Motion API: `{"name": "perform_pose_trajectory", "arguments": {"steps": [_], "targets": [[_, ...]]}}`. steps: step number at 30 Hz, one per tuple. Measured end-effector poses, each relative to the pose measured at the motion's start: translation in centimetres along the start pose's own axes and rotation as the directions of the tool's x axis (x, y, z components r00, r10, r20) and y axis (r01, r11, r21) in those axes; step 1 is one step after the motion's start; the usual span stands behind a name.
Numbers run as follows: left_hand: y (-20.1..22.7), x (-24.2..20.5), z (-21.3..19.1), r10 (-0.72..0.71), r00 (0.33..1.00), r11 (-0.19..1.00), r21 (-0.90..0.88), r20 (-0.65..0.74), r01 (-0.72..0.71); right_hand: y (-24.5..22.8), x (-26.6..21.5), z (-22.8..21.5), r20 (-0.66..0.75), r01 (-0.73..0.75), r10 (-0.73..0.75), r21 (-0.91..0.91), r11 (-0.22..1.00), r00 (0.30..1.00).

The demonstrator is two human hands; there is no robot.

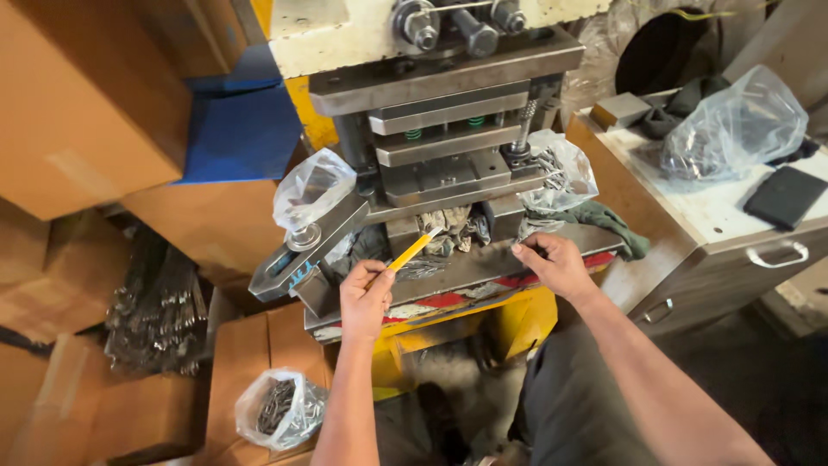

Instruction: The person operates a manual press machine, repeatedly placing small metal pieces into the die and using a yellow tool to assist with positioning. The person then pulls the lever to activate the press and collects the processed pieces.

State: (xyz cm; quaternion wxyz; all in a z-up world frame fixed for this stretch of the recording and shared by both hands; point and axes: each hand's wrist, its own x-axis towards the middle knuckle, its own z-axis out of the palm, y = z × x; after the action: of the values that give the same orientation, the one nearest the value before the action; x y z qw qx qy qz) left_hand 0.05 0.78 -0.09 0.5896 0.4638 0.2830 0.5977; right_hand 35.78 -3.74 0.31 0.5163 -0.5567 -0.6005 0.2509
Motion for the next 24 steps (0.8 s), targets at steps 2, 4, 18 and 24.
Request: {"name": "perform_pose_trajectory", "arguments": {"steps": [2, 4, 18, 24], "targets": [[0.0, -0.1, 0.0, 0.0, 1.0, 1.0, -0.003, 0.001, 0.0, -0.1, 0.0, 0.0, -0.023, -0.032, 0.032, -0.028, 0.999, 0.999], [-0.1, -0.1, 0.0, -0.001, 1.0, 1.0, -0.002, 0.009, 0.001, -0.3, -0.1, 0.0, -0.033, -0.026, 0.025, -0.032, 0.999, 0.999], [0.1, 0.3, -0.5, -0.053, 0.991, 0.998, 0.047, 0.123, 0.047, -1.1, -0.7, 2.2, -0.268, 0.048, -0.028, 0.071, 0.996, 0.963], [0.4, 0.2, -1.2, -0.131, 0.981, 0.991, 0.021, 0.142, 0.129, -0.1, -0.4, 2.6, -0.311, 0.056, -0.045, 0.028, 0.998, 0.949]]}}
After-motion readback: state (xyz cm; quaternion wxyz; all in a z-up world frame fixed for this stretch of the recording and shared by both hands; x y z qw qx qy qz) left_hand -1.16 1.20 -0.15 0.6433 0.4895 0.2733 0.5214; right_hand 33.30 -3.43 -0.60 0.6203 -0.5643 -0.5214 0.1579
